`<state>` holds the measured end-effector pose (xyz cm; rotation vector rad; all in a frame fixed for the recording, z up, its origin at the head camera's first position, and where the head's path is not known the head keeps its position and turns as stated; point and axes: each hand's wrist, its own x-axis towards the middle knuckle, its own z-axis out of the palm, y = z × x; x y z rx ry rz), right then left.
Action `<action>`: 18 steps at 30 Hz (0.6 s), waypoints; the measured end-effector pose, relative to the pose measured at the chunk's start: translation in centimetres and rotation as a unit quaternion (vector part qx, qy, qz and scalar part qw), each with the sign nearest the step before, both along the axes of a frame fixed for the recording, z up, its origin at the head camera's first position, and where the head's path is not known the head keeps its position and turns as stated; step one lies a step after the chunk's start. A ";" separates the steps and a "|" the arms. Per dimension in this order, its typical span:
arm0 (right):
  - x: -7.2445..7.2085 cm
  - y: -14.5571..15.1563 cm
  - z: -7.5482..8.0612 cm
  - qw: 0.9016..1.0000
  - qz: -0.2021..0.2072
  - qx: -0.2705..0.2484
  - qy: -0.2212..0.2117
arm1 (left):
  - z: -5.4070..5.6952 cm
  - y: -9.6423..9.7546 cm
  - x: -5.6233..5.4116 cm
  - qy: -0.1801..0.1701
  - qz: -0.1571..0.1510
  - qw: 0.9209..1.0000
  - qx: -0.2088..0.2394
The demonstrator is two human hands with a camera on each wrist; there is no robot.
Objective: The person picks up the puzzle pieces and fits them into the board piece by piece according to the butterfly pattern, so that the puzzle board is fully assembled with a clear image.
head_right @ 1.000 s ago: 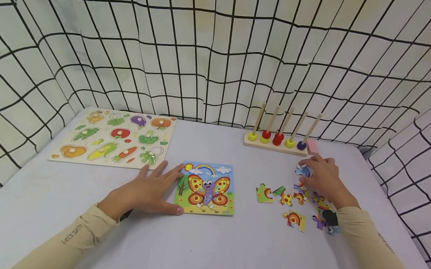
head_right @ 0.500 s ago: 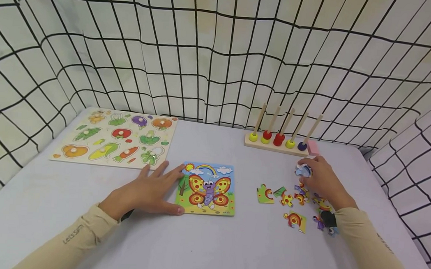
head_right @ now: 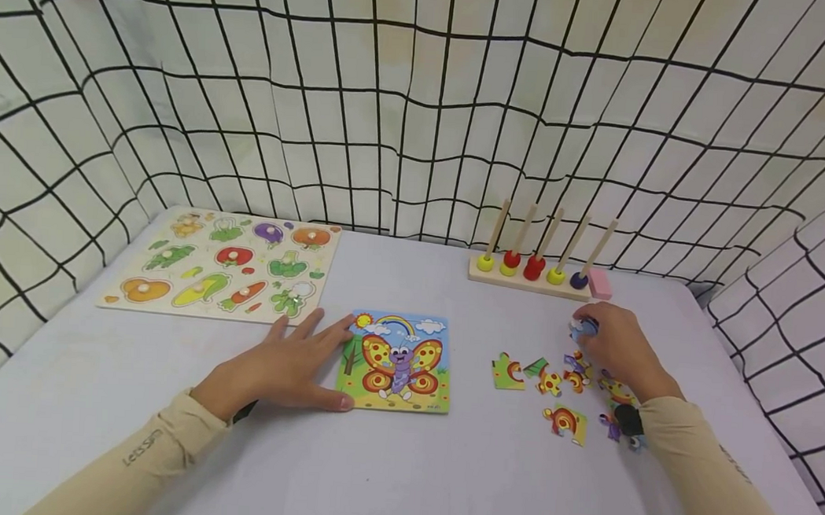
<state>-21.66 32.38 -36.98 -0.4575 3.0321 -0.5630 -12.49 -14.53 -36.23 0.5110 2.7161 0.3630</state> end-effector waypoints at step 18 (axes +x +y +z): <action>-0.4 -0.1 0.9 0.998 0.038 0.048 0.020 | -0.2 0.0 0.0 -0.002 0.000 1.000 0.003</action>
